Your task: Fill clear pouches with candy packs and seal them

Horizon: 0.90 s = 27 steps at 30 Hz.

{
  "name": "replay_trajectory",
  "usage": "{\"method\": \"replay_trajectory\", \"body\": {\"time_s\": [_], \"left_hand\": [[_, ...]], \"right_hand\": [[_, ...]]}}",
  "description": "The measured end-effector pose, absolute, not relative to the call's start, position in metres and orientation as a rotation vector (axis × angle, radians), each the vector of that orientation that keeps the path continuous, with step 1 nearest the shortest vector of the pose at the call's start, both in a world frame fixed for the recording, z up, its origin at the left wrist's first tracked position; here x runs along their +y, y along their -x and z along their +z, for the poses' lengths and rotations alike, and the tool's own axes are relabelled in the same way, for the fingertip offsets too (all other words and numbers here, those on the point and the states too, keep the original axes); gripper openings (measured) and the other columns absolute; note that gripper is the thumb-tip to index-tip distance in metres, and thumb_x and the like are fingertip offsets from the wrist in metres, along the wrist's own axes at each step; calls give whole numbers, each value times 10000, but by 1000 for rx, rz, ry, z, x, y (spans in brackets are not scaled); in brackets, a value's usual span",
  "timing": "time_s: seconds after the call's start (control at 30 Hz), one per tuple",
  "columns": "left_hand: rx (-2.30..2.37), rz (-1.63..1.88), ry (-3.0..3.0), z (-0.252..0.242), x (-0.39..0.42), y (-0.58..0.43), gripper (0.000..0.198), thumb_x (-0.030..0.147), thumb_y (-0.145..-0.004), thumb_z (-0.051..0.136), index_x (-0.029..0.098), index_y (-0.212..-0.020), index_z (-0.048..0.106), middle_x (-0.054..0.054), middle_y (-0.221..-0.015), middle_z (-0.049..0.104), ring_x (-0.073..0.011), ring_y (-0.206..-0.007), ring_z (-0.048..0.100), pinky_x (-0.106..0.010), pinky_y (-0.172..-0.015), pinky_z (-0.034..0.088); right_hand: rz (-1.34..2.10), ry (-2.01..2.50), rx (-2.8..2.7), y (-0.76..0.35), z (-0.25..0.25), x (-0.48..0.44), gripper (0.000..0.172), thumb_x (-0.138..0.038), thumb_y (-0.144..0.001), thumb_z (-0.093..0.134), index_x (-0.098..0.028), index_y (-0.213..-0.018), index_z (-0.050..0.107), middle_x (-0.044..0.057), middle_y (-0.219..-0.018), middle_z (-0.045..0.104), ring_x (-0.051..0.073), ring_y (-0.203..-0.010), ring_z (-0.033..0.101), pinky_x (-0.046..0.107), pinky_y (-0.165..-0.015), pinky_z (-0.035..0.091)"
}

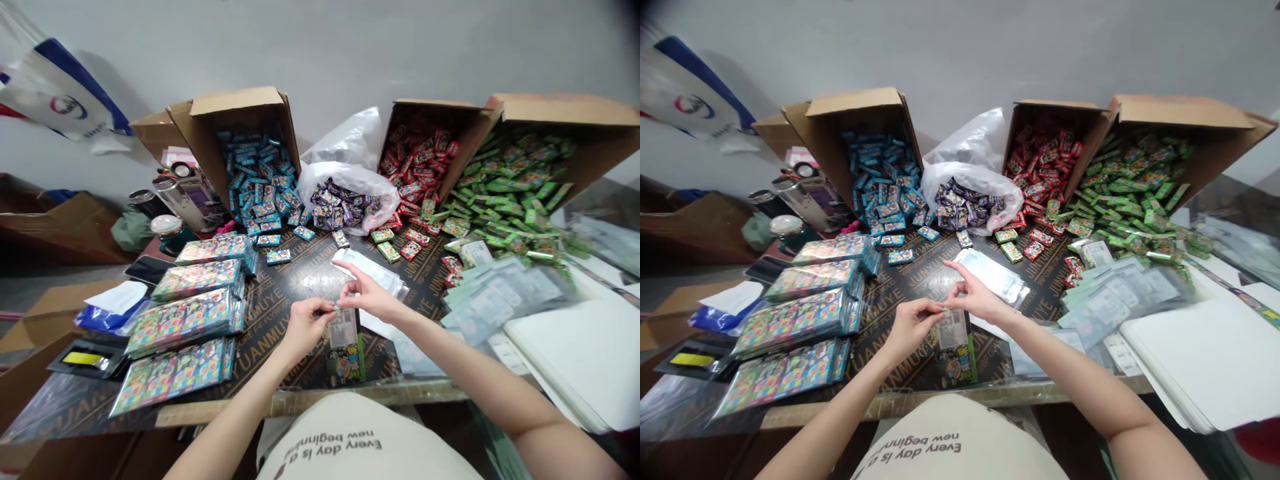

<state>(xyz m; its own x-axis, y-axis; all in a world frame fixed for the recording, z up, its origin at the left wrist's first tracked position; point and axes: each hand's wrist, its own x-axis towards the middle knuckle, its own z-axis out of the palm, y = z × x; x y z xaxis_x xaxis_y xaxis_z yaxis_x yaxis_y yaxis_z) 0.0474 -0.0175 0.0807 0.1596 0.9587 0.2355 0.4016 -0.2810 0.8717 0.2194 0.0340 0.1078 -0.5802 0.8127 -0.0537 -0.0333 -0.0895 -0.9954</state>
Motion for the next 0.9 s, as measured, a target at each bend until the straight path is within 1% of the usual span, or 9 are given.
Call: {"method": "replay_trajectory", "body": {"time_s": [0.23,0.33,0.43,0.53,0.6,0.67,0.73,0.8,0.9], "left_hand": [[1340,1109,-1787,84,-20,-51,35,169,-673,613,146,-696,625,-64,-760,688,-168,-708,635,-268,-665,493],[1422,1140,-1796,85,-21,-58,110,235,-644,662,148,-637,596,-57,-721,683,-167,-666,622,-271,-639,475],[1497,1107,-1796,89,-22,-65,128,235,-649,660,145,-604,580,-38,-656,657,-152,-614,593,-258,-600,448],[1424,973,-1814,97,-23,-66,184,227,-652,660,152,-819,642,-25,-698,658,-152,-636,587,-245,-597,438],[1323,858,-1804,104,-21,-57,273,247,-673,645,176,-936,650,-22,-736,673,-157,-649,593,-245,-603,439],[1294,837,-1707,110,-16,-38,224,274,-693,631,176,-889,675,-26,-754,685,-164,-663,600,-245,-617,445],[1337,992,-1481,116,-11,-16,195,293,-686,645,156,-821,678,-33,-771,686,-159,-681,604,-238,-636,453],[1358,1248,-1162,119,-8,3,244,302,-663,673,144,-847,651,-30,-789,675,-136,-672,600,-222,-628,459],[1267,1505,-774,113,-14,11,316,303,-643,696,150,-898,591,-10,-797,650,-99,-640,592,-197,-593,464]], "right_hand": [[1802,855,-1588,-220,98,38,815,-189,-655,680,-222,-1343,244,-60,-629,539,81,-584,497,203,-573,374],[1730,879,-1622,-218,98,36,778,-176,-650,668,-221,-1324,281,-70,-604,514,77,-565,489,192,-556,381],[1642,959,-1571,-215,94,32,859,-137,-601,682,-278,-1331,251,-70,-672,503,63,-540,486,181,-526,392],[1720,1089,-1356,-213,87,29,943,-108,-559,688,-331,-1336,201,-57,-762,506,52,-523,492,184,-516,412],[1791,1145,-1224,-216,82,29,877,-146,-595,677,-327,-1325,226,-38,-775,526,72,-553,523,201,-532,434],[1738,1143,-1160,-223,78,29,759,-250,-681,645,-333,-1319,244,2,-862,557,111,-671,575,237,-601,466],[1561,1131,-1168,-234,76,29,696,-357,-745,598,-348,-1330,222,44,-1029,546,145,-852,582,286,-721,475],[1430,1154,-1215,-243,72,25,743,-402,-734,615,-335,-1346,199,69,-1112,526,170,-974,549,325,-804,454],[1543,1145,-1184,-248,65,16,838,-385,-688,670,-301,-1359,176,57,-975,594,192,-892,587,363,-757,474]]}}
